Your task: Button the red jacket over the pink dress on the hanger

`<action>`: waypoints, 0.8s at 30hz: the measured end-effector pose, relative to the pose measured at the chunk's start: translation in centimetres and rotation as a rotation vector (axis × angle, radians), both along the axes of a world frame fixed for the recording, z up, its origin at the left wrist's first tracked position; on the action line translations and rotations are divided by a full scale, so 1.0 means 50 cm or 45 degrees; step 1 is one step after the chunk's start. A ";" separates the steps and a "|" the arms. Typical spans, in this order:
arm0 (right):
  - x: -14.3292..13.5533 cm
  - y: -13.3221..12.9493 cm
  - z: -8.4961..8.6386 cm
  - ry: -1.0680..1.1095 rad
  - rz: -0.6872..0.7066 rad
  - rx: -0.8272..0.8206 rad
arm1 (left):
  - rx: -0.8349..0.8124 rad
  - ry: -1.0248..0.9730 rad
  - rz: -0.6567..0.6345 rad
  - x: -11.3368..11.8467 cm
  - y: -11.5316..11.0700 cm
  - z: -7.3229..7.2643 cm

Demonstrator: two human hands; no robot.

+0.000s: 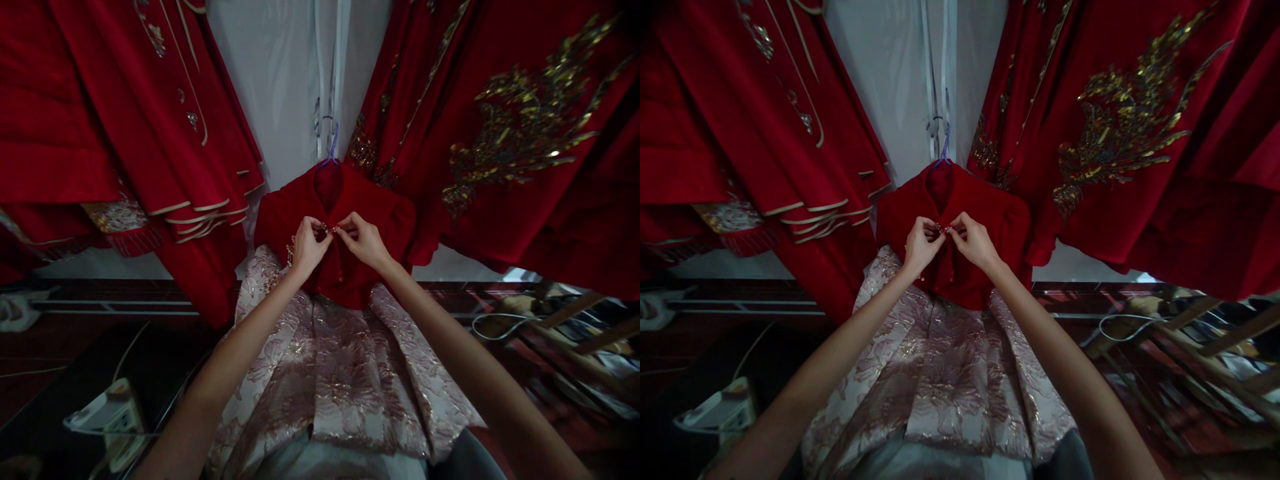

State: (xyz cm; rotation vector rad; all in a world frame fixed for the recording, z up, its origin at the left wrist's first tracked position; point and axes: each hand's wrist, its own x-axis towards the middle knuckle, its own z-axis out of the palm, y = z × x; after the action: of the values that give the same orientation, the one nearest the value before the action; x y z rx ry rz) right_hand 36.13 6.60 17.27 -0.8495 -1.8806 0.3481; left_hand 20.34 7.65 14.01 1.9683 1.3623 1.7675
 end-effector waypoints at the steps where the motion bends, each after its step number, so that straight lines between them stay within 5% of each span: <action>1: 0.001 -0.002 -0.001 -0.004 -0.006 0.014 | 0.030 0.035 0.032 0.002 0.000 0.000; 15: -0.009 0.006 -0.008 0.028 0.001 0.002 | 0.149 0.436 0.096 -0.001 -0.006 0.027; 24: -0.021 0.010 -0.012 0.091 0.002 0.004 | -0.051 -0.002 -0.241 -0.013 0.006 0.031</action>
State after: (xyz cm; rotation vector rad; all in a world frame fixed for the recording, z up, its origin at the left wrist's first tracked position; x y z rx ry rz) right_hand 35.06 7.07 16.66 -0.8233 -1.8152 0.3718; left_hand 19.68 7.93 15.58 2.0001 1.1582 1.6439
